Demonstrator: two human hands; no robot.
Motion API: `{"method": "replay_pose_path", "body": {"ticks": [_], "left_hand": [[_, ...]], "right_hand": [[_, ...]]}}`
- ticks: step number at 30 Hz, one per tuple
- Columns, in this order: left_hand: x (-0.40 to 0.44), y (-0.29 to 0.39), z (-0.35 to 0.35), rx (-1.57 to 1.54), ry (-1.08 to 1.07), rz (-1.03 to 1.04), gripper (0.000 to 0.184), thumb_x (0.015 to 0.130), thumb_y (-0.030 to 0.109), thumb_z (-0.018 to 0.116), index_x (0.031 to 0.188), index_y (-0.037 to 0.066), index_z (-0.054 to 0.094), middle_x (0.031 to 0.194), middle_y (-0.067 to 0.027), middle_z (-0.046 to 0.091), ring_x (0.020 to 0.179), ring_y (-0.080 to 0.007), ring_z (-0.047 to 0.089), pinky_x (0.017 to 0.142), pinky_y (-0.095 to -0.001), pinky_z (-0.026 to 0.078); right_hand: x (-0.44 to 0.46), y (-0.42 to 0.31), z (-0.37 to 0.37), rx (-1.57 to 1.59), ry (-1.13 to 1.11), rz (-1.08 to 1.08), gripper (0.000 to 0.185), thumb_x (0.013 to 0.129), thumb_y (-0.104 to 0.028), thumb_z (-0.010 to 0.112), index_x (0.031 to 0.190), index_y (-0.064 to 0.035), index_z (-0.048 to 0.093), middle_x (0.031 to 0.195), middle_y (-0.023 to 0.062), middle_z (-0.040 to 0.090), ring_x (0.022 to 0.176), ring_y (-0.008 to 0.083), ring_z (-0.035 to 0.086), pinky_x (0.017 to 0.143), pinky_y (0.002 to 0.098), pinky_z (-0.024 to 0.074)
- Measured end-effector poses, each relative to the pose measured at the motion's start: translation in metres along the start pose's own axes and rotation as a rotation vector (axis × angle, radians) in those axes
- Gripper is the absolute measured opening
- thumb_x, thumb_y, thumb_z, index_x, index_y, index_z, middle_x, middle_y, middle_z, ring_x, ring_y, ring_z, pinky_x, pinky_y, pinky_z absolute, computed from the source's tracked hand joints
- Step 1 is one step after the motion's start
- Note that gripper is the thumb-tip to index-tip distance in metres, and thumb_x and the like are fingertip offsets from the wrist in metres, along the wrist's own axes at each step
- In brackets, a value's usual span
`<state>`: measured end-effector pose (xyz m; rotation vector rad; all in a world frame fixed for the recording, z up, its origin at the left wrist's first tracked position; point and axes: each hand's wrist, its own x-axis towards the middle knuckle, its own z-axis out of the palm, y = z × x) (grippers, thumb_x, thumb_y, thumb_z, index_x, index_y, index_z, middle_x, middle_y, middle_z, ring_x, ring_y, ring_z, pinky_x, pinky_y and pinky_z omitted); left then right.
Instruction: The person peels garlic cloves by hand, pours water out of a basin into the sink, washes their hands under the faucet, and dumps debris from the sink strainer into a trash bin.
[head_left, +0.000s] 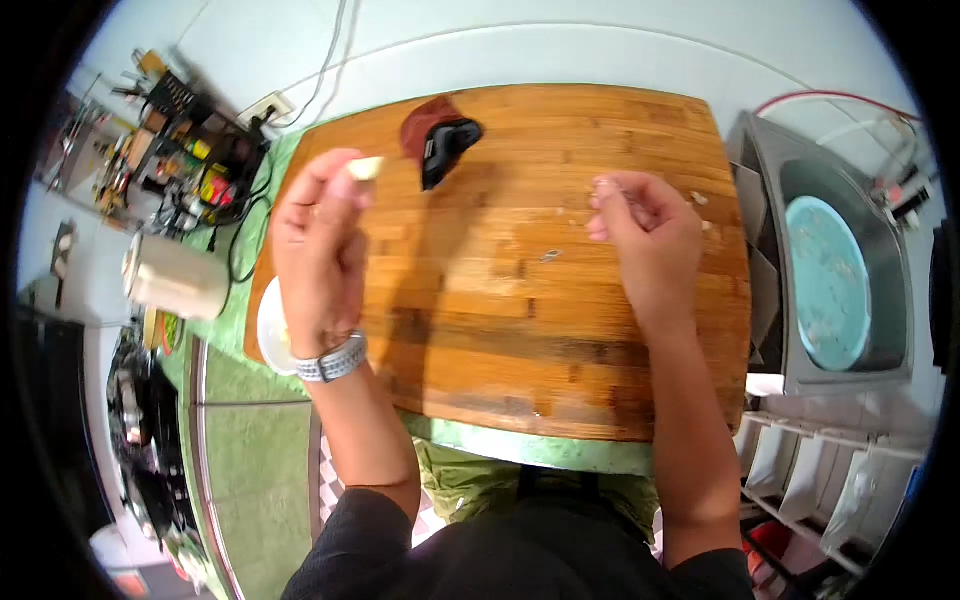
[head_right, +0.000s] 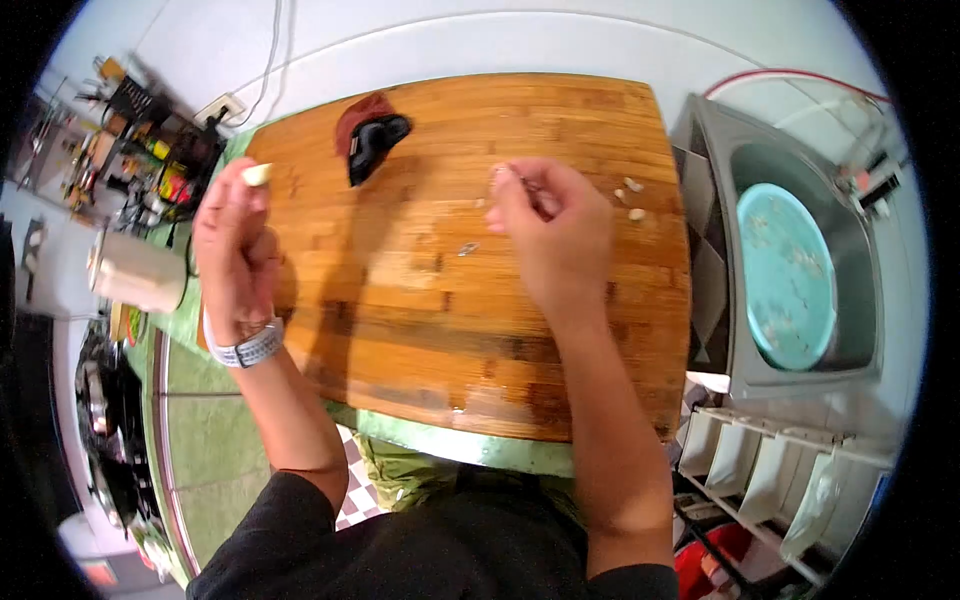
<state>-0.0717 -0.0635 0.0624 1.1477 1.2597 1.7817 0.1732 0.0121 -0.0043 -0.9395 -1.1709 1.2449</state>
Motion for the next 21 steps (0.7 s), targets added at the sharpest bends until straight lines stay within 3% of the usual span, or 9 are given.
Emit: {"method": "replay_pose_path", "body": {"ticks": [6,7,8,11,14,16,18,19,21], "left_hand": [[-0.041,0.043,-0.106,0.355,0.352,0.077,0.023,0.099,0.016,0.064,0.116,0.001,0.066,0.079,0.0053,0.06,0.048,0.0037,0.023,0.04,-0.0173,0.014],[-0.048,0.044,-0.126,0.439,0.371,0.042,0.021,0.099,0.016,0.064,0.114,0.001,0.067,0.085,0.0039,0.065,0.053,0.0045,0.034,0.044,-0.0152,0.023],[-0.052,0.041,-0.141,0.439,0.374,0.045,0.021,0.099,0.016,0.064,0.114,0.001,0.067,0.085,0.0039,0.065,0.053,0.0045,0.034,0.044,-0.0152,0.023],[-0.062,0.033,-0.173,0.977,0.293,-0.022,0.022,0.095,0.018,0.07,0.105,-0.001,0.072,0.075,0.0056,0.06,0.065,-0.0019,0.046,0.056,-0.0192,0.035],[-0.068,0.025,-0.175,0.987,0.274,-0.035,0.026,0.097,0.02,0.068,0.109,-0.003,0.071,0.075,0.0051,0.059,0.065,-0.0023,0.047,0.057,-0.0191,0.036],[-0.067,0.028,-0.18,1.028,0.274,-0.076,0.025,0.101,0.02,0.062,0.114,0.001,0.072,0.084,0.0036,0.064,0.075,-0.0038,0.056,0.065,-0.018,0.043],[-0.065,0.03,-0.169,0.931,0.317,0.09,0.028,0.102,0.025,0.059,0.113,0.003,0.072,0.072,0.01,0.05,0.061,0.0005,0.041,0.053,-0.0165,0.03],[-0.068,0.034,-0.147,0.714,0.376,0.009,0.029,0.104,0.027,0.056,0.112,0.004,0.071,0.068,0.0131,0.036,0.055,0.0024,0.025,0.047,-0.0184,0.016],[-0.069,0.033,-0.121,0.515,0.326,0.028,0.027,0.104,0.025,0.055,0.11,0.003,0.068,0.067,0.0132,0.035,0.053,0.0035,0.021,0.044,-0.0192,0.013]], "right_hand": [[0.0,0.003,0.001,-0.063,0.037,-0.028,0.014,0.095,-0.008,0.066,0.101,0.0041,0.07,0.083,0.0057,0.069,0.071,0.009,0.066,0.064,0.0218,0.0553],[0.0,0.003,0.001,-0.067,0.02,-0.029,0.014,0.095,-0.008,0.066,0.101,0.0041,0.07,0.084,0.0057,0.069,0.071,0.0091,0.066,0.064,0.022,0.0554],[0.0,0.004,0.0,-0.075,0.004,-0.031,0.015,0.095,-0.008,0.067,0.102,0.0042,0.07,0.084,0.0057,0.069,0.071,0.0091,0.066,0.064,0.0222,0.0554],[0.001,0.009,-0.001,-0.089,-0.027,-0.035,0.015,0.095,-0.009,0.067,0.102,0.0042,0.07,0.084,0.0057,0.069,0.071,0.0092,0.066,0.065,0.0222,0.0556],[0.0,0.006,0.0,-0.17,-0.011,-0.032,0.015,0.094,-0.009,0.067,0.101,0.0045,0.07,0.084,0.0057,0.07,0.071,0.0094,0.066,0.067,0.0222,0.0555],[0.001,0.011,0.0,-0.138,-0.017,-0.033,0.014,0.094,-0.008,0.067,0.1,0.0043,0.07,0.083,0.0054,0.07,0.072,0.0097,0.066,0.067,0.0223,0.0552],[0.003,0.014,-0.008,-0.131,0.003,-0.032,0.014,0.094,-0.008,0.067,0.1,0.0041,0.07,0.083,0.0052,0.07,0.072,0.01,0.066,0.067,0.0223,0.0549],[0.004,0.014,-0.009,-0.171,-0.014,-0.051,0.013,0.094,-0.008,0.066,0.1,0.0039,0.07,0.083,0.0048,0.07,0.072,0.01,0.066,0.067,0.0222,0.0544],[0.004,0.015,-0.01,-0.226,-0.011,-0.053,0.011,0.09,-0.006,0.069,0.098,0.0016,0.071,0.081,0.0059,0.07,0.07,0.0105,0.065,0.065,0.0236,0.0526]]}}
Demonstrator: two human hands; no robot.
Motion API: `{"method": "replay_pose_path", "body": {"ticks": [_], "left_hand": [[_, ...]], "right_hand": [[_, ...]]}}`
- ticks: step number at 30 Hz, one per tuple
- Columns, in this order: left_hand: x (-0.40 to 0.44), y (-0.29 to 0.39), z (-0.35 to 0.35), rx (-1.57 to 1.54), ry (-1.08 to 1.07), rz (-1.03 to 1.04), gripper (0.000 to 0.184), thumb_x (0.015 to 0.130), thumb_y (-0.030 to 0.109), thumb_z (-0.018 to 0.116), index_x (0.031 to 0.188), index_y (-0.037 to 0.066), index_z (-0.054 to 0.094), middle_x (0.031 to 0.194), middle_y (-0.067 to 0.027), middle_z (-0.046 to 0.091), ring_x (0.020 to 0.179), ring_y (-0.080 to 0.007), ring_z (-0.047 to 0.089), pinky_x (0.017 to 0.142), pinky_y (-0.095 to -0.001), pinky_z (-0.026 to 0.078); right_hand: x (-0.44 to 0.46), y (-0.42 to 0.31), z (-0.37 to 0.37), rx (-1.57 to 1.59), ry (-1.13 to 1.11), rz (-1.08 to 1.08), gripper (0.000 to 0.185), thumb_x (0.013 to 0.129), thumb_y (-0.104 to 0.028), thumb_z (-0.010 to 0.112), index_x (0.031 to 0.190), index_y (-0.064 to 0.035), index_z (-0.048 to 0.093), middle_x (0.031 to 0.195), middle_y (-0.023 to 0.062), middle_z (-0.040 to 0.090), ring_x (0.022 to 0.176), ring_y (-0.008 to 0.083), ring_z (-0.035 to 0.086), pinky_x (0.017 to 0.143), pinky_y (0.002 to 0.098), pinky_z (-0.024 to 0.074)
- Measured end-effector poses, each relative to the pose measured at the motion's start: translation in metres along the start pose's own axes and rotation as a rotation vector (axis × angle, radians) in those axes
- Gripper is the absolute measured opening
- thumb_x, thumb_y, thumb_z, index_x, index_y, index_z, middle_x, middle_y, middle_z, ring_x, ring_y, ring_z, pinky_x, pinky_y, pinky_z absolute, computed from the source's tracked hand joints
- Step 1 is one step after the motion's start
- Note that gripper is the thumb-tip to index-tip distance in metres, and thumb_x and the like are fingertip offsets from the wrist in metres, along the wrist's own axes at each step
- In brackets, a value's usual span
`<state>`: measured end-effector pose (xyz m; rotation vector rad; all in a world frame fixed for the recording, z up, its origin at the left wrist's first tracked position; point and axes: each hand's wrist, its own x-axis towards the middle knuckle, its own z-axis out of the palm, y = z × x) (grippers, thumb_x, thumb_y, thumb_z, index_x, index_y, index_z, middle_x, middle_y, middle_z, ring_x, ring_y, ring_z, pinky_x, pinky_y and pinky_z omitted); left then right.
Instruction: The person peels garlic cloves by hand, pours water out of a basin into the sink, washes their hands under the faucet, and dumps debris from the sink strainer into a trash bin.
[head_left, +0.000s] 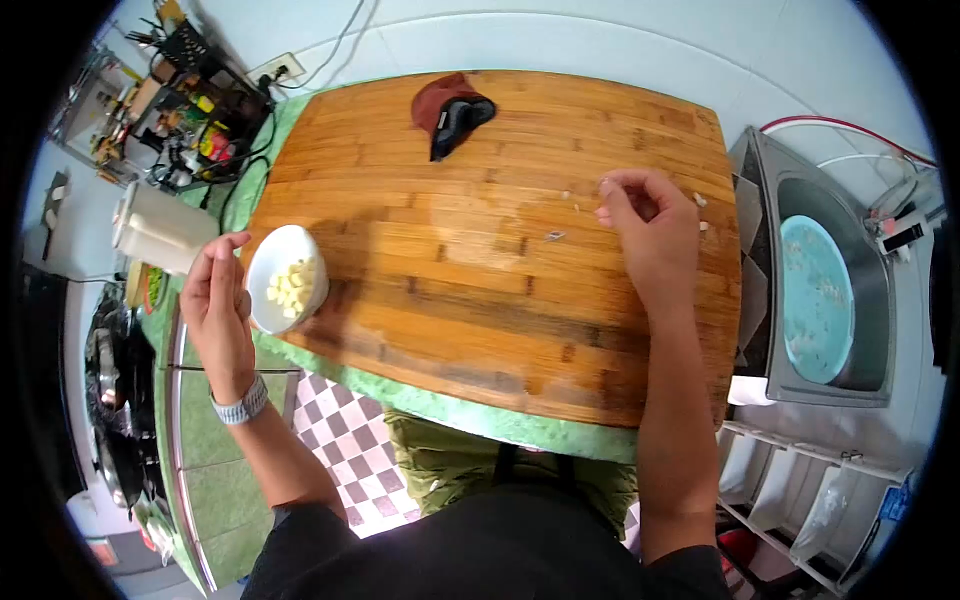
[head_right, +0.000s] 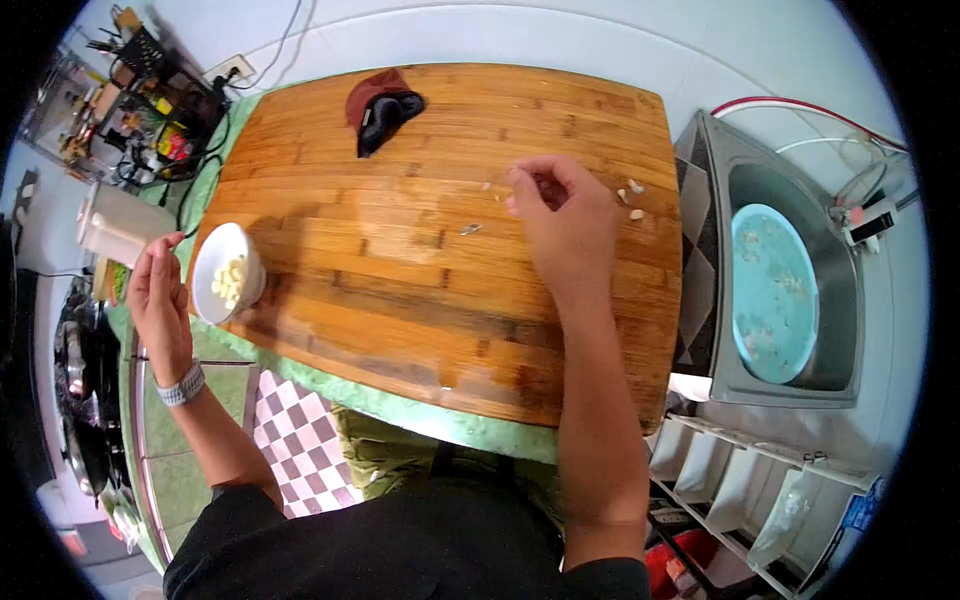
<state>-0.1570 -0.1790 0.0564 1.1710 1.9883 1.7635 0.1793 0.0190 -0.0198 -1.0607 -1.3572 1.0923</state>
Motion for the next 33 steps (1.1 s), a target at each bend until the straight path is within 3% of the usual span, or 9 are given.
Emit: {"method": "replay_pose_path", "body": {"ticks": [3,5,7,9,12,13,17,23,33], "left_hand": [[-0.021,0.008,0.04,-0.105,-0.062,-0.074,0.022,0.104,0.023,0.055,0.102,0.004,0.066,0.067,0.0121,0.038,0.05,0.0032,0.023,0.043,-0.0192,0.013],[-0.028,0.011,0.068,-0.154,-0.243,-0.137,0.024,0.102,0.023,0.058,0.1,0.001,0.068,0.071,0.0054,0.055,0.056,-0.0002,0.035,0.05,-0.0189,0.026],[-0.035,0.0,0.093,-0.141,-0.347,-0.193,0.02,0.102,0.02,0.059,0.098,0.003,0.069,0.087,-0.0011,0.069,0.069,-0.0036,0.05,0.064,-0.02,0.04],[-0.042,0.001,0.113,-0.206,-0.45,-0.274,0.018,0.101,0.018,0.06,0.099,0.003,0.07,0.101,-0.0048,0.073,0.082,-0.0068,0.057,0.077,-0.0229,0.046],[-0.044,0.004,0.128,-0.184,-0.547,-0.33,0.02,0.101,0.019,0.06,0.1,0.003,0.072,0.093,0.0002,0.07,0.084,-0.0059,0.057,0.079,-0.0223,0.045],[-0.041,0.01,0.125,-0.164,-0.592,-0.552,0.021,0.102,0.019,0.059,0.101,0.003,0.072,0.09,0.0024,0.067,0.083,-0.0048,0.054,0.078,-0.0219,0.043],[-0.027,0.018,0.125,-0.246,-0.626,-0.6,0.023,0.103,0.02,0.059,0.101,0.002,0.072,0.089,0.0027,0.065,0.081,-0.0038,0.052,0.076,-0.0209,0.042],[-0.004,0.038,0.119,-0.248,-0.645,-0.905,0.023,0.103,0.019,0.057,0.101,0.0,0.07,0.091,0.0019,0.066,0.084,-0.0052,0.053,0.078,-0.0224,0.044],[0.017,0.039,0.118,-0.238,-0.717,-0.837,0.027,0.102,0.024,0.057,0.103,0.001,0.07,0.091,0.0017,0.065,0.085,-0.0063,0.054,0.079,-0.0232,0.044]], "right_hand": [[0.0,0.002,-0.009,-0.365,-0.107,-0.006,0.012,0.085,-0.006,0.072,0.097,-0.0009,0.071,0.077,0.0086,0.068,0.067,0.0128,0.064,0.063,0.0268,0.0512],[-0.001,0.0,-0.009,-0.419,-0.149,-0.007,0.014,0.081,-0.007,0.074,0.094,-0.0028,0.071,0.077,0.0111,0.066,0.065,0.0172,0.064,0.062,0.03,0.0503],[-0.001,0.002,-0.006,-0.458,-0.269,-0.124,0.011,0.081,-0.008,0.075,0.09,-0.0036,0.07,0.078,0.0111,0.064,0.07,0.0212,0.065,0.064,0.0322,0.0508],[0.001,-0.005,0.001,-0.535,-0.363,-0.101,0.012,0.08,-0.007,0.074,0.09,-0.0043,0.067,0.083,0.0123,0.063,0.076,0.0268,0.065,0.069,0.0356,0.0519],[0.003,-0.005,0.012,-0.616,-0.477,-0.087,0.012,0.085,-0.009,0.068,0.094,-0.0041,0.062,0.094,0.0147,0.061,0.084,0.0368,0.062,0.072,0.0425,0.0517],[0.005,-0.007,0.014,-0.622,-0.48,-0.074,0.012,0.085,-0.009,0.068,0.094,-0.0041,0.062,0.094,0.0147,0.061,0.084,0.0368,0.062,0.072,0.0425,0.0517],[0.009,-0.013,0.015,-0.806,-0.583,-0.04,0.011,0.091,-0.014,0.061,0.094,-0.003,0.062,0.098,0.0157,0.059,0.091,0.0365,0.061,0.076,0.0435,0.0514],[0.025,-0.029,0.009,-0.702,-0.288,0.097,0.01,0.091,-0.011,0.065,0.097,-0.0031,0.063,0.094,0.016,0.062,0.089,0.0368,0.062,0.076,0.0431,0.0508],[0.032,-0.023,0.033,-0.945,-0.38,0.146,0.01,0.091,-0.009,0.065,0.099,-0.0019,0.064,0.097,0.0175,0.064,0.089,0.0377,0.063,0.077,0.0458,0.0522]]}}
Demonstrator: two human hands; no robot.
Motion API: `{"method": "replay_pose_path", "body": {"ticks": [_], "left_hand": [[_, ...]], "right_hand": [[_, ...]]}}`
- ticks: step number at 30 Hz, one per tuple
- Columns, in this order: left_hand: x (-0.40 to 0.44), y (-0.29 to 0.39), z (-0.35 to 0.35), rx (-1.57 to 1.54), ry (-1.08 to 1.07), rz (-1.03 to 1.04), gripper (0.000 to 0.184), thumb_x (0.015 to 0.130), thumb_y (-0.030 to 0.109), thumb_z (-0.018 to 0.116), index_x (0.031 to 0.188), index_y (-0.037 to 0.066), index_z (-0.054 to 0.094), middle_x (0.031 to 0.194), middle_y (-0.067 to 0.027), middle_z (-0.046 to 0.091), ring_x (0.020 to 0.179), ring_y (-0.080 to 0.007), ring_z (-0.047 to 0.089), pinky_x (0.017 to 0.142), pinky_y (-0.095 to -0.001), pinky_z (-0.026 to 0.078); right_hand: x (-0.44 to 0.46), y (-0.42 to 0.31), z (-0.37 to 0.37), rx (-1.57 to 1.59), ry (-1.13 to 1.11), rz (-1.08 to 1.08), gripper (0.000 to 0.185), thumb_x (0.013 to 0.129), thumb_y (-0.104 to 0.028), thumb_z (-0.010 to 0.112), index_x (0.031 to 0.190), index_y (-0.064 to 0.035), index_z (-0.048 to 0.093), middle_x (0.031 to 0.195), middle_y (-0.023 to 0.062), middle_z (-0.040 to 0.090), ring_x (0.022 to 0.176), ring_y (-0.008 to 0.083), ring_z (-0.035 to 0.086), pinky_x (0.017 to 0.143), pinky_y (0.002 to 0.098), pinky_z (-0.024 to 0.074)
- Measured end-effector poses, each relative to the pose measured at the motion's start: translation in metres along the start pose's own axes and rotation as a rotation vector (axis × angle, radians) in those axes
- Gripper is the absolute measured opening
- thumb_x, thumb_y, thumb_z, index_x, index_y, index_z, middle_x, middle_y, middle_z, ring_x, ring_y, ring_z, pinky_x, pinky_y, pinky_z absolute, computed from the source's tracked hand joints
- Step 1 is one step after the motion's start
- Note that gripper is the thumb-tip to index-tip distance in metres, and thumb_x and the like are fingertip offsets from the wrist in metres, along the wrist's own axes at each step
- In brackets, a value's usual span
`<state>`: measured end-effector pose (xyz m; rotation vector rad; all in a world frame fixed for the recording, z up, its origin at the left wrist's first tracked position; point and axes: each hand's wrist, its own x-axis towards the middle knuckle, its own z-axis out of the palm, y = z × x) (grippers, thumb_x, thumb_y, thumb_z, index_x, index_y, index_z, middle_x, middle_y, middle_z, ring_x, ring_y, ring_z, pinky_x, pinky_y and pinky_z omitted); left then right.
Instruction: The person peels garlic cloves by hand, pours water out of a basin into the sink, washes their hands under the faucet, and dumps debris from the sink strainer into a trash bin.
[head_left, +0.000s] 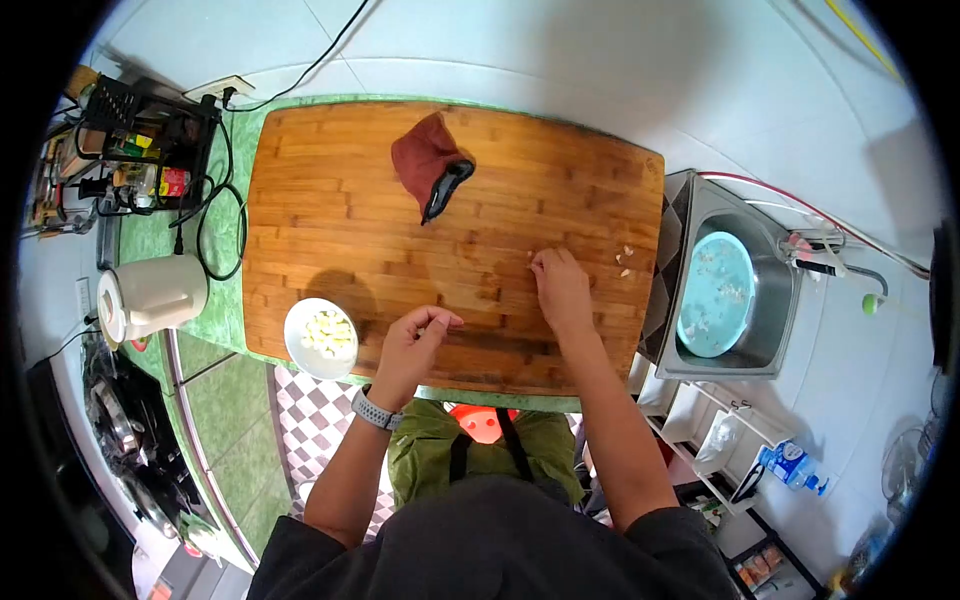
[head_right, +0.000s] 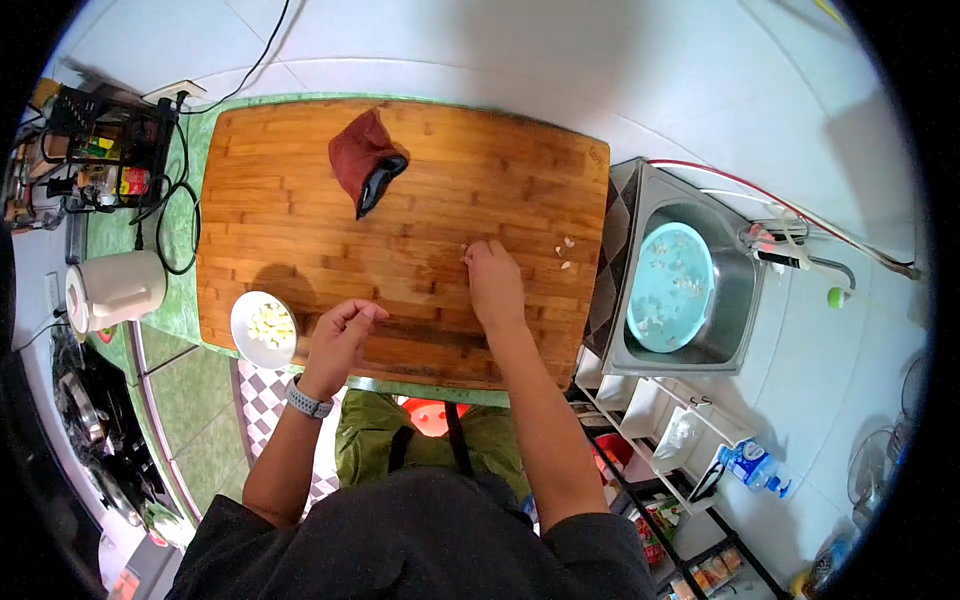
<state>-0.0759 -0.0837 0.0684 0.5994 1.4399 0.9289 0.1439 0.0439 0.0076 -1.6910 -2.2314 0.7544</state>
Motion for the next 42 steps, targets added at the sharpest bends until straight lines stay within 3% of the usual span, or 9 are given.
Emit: {"method": "replay_pose_path", "body": {"ticks": [5,7,10,14,16,24,34,40,42], "left_hand": [[-0.004,0.003,-0.011,-0.127,0.016,-0.114,0.024,0.102,0.023,0.056,0.103,0.003,0.07,0.083,0.0046,0.059,0.073,-0.0019,0.048,0.062,-0.0186,0.039],[-0.004,-0.001,-0.014,-0.285,-0.005,-0.222,0.021,0.104,0.025,0.054,0.102,0.007,0.065,0.075,0.0073,0.047,0.061,0.0006,0.035,0.048,-0.0169,0.024],[0.001,-0.009,-0.01,-0.414,0.021,-0.285,0.021,0.104,0.026,0.052,0.103,0.008,0.064,0.077,0.0061,0.048,0.058,-0.0003,0.033,0.047,-0.0171,0.024],[0.024,-0.043,0.003,-0.72,-0.066,-0.279,0.026,0.105,0.028,0.051,0.106,0.005,0.063,0.08,0.0022,0.054,0.061,-0.0037,0.041,0.049,-0.0181,0.031],[0.04,-0.049,0.024,-0.936,-0.021,-0.408,0.035,0.105,0.038,0.048,0.106,0.006,0.062,0.083,0.0018,0.056,0.067,-0.0089,0.049,0.059,-0.0216,0.044],[0.048,-0.009,0.119,-0.826,-0.331,-0.387,0.048,0.104,0.051,0.042,0.108,0.01,0.065,0.106,-0.0048,0.069,0.102,-0.0158,0.065,0.088,-0.031,0.052],[0.043,-0.022,0.184,-0.527,-0.333,-0.415,0.052,0.102,0.058,0.044,0.088,0.012,0.064,0.079,0.0021,0.06,0.071,-0.0089,0.056,0.059,-0.0243,0.046],[0.039,-0.006,0.202,-0.495,-0.273,-0.459,0.052,0.102,0.059,0.044,0.081,0.014,0.059,0.069,0.0043,0.053,0.057,-0.0088,0.048,0.05,-0.0231,0.037],[0.045,-0.011,0.194,-0.507,-0.246,-0.476,0.05,0.102,0.058,0.044,0.078,0.016,0.055,0.065,0.0054,0.048,0.052,-0.0086,0.043,0.047,-0.0232,0.033]], "right_hand": [[0.011,-0.007,-0.003,0.133,0.045,0.044,0.011,0.093,-0.01,0.064,0.1,-0.0023,0.064,0.1,0.0185,0.064,0.09,0.0394,0.063,0.079,0.0473,0.0527],[0.017,-0.003,0.007,0.026,0.047,-0.034,0.012,0.095,-0.011,0.061,0.102,-0.0022,0.064,0.101,0.0193,0.063,0.091,0.04,0.063,0.08,0.0482,0.0525],[0.017,-0.012,0.0,-0.029,-0.045,0.032,0.012,0.095,-0.012,0.06,0.101,-0.0013,0.064,0.1,0.0203,0.063,0.092,0.0405,0.063,0.08,0.0477,0.0522],[0.014,-0.014,-0.001,-0.077,-0.142,0.01,0.011,0.094,-0.01,0.061,0.1,-0.0024,0.065,0.099,0.0192,0.064,0.094,0.0394,0.063,0.081,0.0464,0.0523],[-0.006,-0.03,-0.013,0.156,-0.01,-0.142,0.008,0.088,-0.007,0.065,0.095,-0.0028,0.065,0.094,0.0157,0.065,0.088,0.0373,0.062,0.078,0.0459,0.051],[-0.06,-0.05,-0.066,0.116,0.08,-0.218,0.016,0.074,-0.005,0.072,0.089,-0.0056,0.069,0.093,0.0105,0.063,0.094,0.032,0.058,0.08,0.0443,0.0485],[-0.09,0.006,-0.1,0.122,0.087,0.014,0.023,0.063,-0.006,0.077,0.084,-0.0048,0.067,0.098,0.0091,0.055,0.089,0.0301,0.056,0.075,0.0396,0.0474],[-0.093,0.027,-0.122,0.463,-0.141,0.21,0.032,0.071,-0.006,0.081,0.101,-0.0027,0.07,0.095,0.0065,0.058,0.091,0.0205,0.063,0.079,0.0299,0.0535],[-0.089,0.039,-0.128,0.993,-0.22,0.333,0.042,0.075,-0.007,0.082,0.114,-0.0031,0.067,0.103,0.0082,0.064,0.095,0.0195,0.065,0.085,0.0296,0.0549]]}}
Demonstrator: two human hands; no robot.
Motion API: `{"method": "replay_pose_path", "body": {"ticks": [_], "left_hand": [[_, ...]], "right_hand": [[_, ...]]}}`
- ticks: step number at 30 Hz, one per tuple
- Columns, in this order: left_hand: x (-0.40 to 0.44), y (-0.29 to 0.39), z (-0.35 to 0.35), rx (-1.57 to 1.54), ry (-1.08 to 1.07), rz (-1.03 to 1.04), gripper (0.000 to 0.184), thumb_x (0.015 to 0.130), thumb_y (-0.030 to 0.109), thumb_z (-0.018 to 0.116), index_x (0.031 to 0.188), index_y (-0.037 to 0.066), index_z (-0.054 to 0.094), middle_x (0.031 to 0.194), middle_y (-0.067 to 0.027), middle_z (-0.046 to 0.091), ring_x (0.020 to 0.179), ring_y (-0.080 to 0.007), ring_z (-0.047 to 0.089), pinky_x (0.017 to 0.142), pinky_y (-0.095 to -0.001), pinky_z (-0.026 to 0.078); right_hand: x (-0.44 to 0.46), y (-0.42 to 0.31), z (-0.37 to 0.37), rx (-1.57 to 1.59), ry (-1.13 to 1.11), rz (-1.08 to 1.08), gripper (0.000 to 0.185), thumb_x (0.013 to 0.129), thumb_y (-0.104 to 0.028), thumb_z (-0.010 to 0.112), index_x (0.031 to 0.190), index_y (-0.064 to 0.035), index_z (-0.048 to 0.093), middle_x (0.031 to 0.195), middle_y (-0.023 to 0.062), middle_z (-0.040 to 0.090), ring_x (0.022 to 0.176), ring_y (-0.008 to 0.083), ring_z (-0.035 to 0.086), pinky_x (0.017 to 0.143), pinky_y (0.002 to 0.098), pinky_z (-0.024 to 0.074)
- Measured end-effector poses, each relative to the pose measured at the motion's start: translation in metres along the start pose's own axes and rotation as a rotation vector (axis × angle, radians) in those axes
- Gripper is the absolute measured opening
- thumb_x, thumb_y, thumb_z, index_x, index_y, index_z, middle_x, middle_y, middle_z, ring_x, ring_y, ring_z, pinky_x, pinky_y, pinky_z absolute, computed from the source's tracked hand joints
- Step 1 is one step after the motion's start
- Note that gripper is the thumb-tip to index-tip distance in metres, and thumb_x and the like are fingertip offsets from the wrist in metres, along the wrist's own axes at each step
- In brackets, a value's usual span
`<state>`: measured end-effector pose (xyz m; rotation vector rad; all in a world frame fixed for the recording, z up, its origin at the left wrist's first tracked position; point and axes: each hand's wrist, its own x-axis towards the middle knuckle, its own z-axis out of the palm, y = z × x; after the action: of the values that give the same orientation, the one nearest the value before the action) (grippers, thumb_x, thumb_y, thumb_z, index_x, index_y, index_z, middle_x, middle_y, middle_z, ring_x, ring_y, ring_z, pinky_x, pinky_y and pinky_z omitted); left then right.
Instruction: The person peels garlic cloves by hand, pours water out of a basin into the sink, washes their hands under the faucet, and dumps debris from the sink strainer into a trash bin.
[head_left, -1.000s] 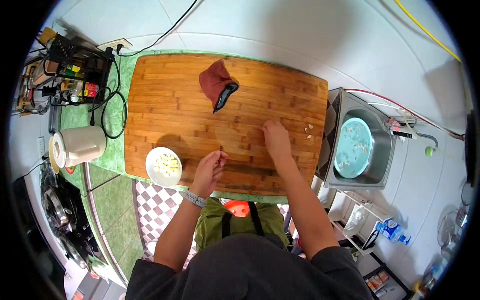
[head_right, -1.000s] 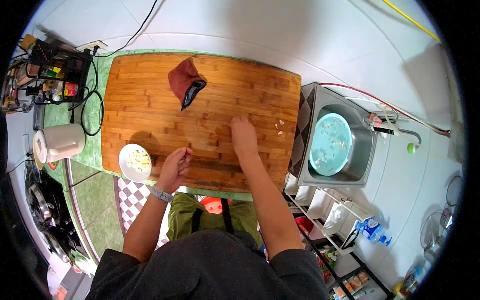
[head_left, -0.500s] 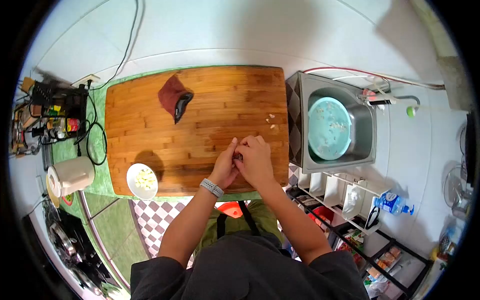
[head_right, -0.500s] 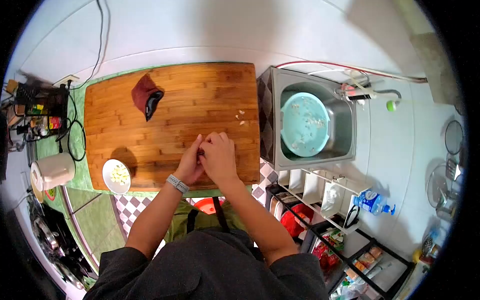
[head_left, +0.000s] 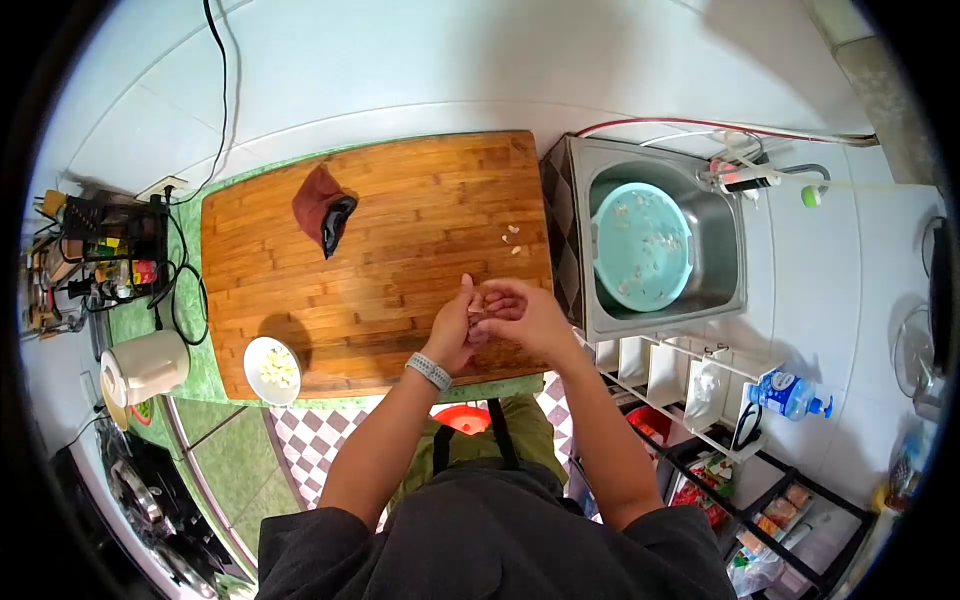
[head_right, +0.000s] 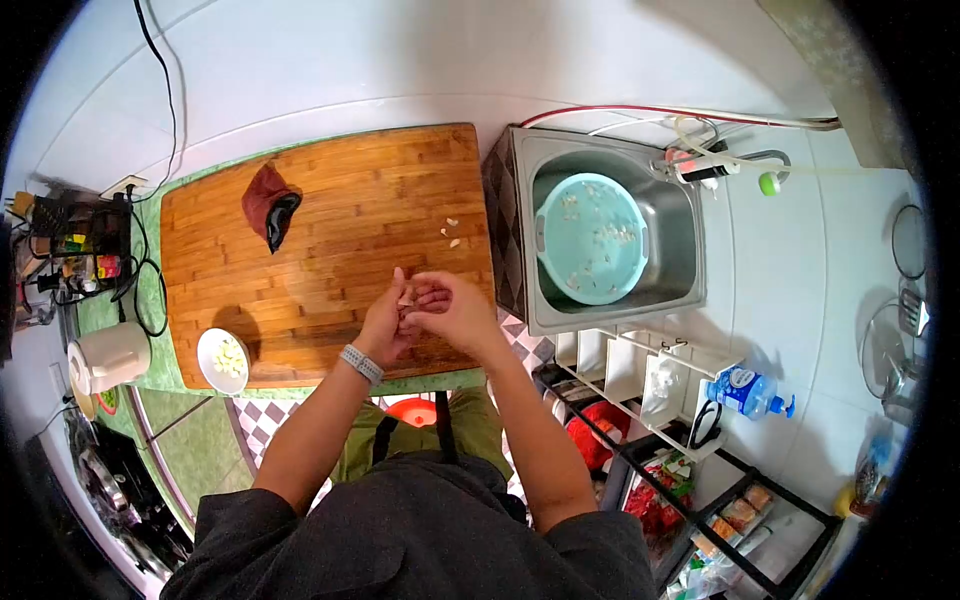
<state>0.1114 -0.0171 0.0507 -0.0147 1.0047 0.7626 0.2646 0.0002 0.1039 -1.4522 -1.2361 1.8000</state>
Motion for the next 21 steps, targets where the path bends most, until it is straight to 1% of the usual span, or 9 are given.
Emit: {"method": "replay_pose_path", "body": {"ticks": [1,2,3,5,7,12,15,17,21], "left_hand": [[0.005,0.002,-0.015,-0.043,-0.072,-0.019,0.049,0.102,0.058,0.045,0.075,0.017,0.05,0.062,0.0061,0.042,0.049,-0.008,0.037,0.045,-0.0231,0.029],[0.002,0.007,-0.018,-0.086,-0.143,-0.039,0.049,0.102,0.057,0.045,0.072,0.018,0.044,0.06,0.0068,0.035,0.047,-0.0074,0.031,0.044,-0.0231,0.024],[0.0,0.009,-0.02,-0.099,-0.097,-0.04,0.05,0.102,0.055,0.046,0.07,0.018,0.038,0.06,0.0062,0.028,0.048,-0.0066,0.025,0.044,-0.0228,0.02],[-0.011,0.018,-0.024,-0.116,-0.084,-0.02,0.05,0.103,0.054,0.045,0.069,0.018,0.038,0.06,0.0061,0.028,0.047,-0.0066,0.026,0.043,-0.0228,0.021],[-0.015,0.023,-0.035,-0.133,-0.07,0.002,0.051,0.103,0.054,0.045,0.068,0.018,0.038,0.059,0.0061,0.028,0.047,-0.0067,0.027,0.043,-0.0229,0.022],[-0.03,0.029,-0.06,-0.219,-0.053,0.073,0.048,0.104,0.05,0.045,0.069,0.017,0.039,0.06,0.0057,0.03,0.046,-0.0065,0.027,0.041,-0.0215,0.021],[-0.035,0.028,-0.075,-0.265,-0.165,0.102,0.045,0.105,0.047,0.047,0.071,0.017,0.038,0.062,0.005,0.032,0.048,-0.0069,0.029,0.044,-0.0212,0.023],[-0.04,0.027,-0.074,-0.248,-0.152,0.114,0.044,0.105,0.044,0.047,0.072,0.017,0.038,0.063,0.0046,0.033,0.048,-0.0069,0.029,0.044,-0.021,0.024],[-0.038,0.026,-0.07,-0.25,-0.184,0.114,0.039,0.104,0.037,0.05,0.073,0.017,0.039,0.065,0.0035,0.036,0.051,-0.0066,0.032,0.044,-0.0206,0.026]], "right_hand": [[0.004,0.006,-0.01,0.028,-0.007,-0.038,0.052,0.077,-0.005,0.081,0.125,-0.0046,0.062,0.104,0.0081,0.067,0.094,0.0156,0.066,0.085,0.0268,0.055],[0.012,0.012,-0.019,0.027,-0.013,-0.039,0.052,0.077,-0.005,0.081,0.125,-0.0046,0.062,0.104,0.0081,0.067,0.094,0.0156,0.066,0.085,0.0268,0.055],[0.021,0.018,-0.028,-0.122,0.059,-0.071,0.054,0.076,-0.004,0.082,0.125,-0.0043,0.061,0.106,0.0091,0.066,0.095,0.0171,0.066,0.084,0.0283,0.0549],[0.042,0.02,-0.045,-0.27,0.129,-0.105,0.056,0.074,-0.003,0.082,0.125,-0.004,0.06,0.108,0.0102,0.065,0.096,0.0187,0.066,0.084,0.0298,0.0548],[0.066,0.017,-0.059,-0.714,0.266,-0.316,0.053,0.073,-0.001,0.08,0.123,-0.0032,0.06,0.115,0.0138,0.061,0.103,0.0266,0.064,0.087,0.0355,0.0533],[0.112,0.026,-0.075,-0.937,0.138,-0.447,0.053,0.074,-0.001,0.079,0.122,-0.005,0.059,0.116,0.0175,0.057,0.113,0.0369,0.057,0.096,0.0427,0.048],[0.12,0.023,-0.072,-0.998,0.059,-0.448,0.047,0.076,-0.005,0.079,0.118,-0.006,0.06,0.116,0.0171,0.057,0.112,0.0365,0.057,0.095,0.0432,0.0482],[0.123,0.024,-0.071,-1.016,-0.077,-0.352,0.03,0.081,-0.008,0.074,0.108,-0.0054,0.062,0.112,0.0165,0.058,0.109,0.0359,0.058,0.092,0.0436,0.0491],[0.124,0.034,-0.067,-1.023,-0.041,-0.428,0.015,0.085,-0.009,0.068,0.098,-0.0035,0.063,0.105,0.0162,0.061,0.104,0.036,0.06,0.088,0.0447,0.0498]]}}
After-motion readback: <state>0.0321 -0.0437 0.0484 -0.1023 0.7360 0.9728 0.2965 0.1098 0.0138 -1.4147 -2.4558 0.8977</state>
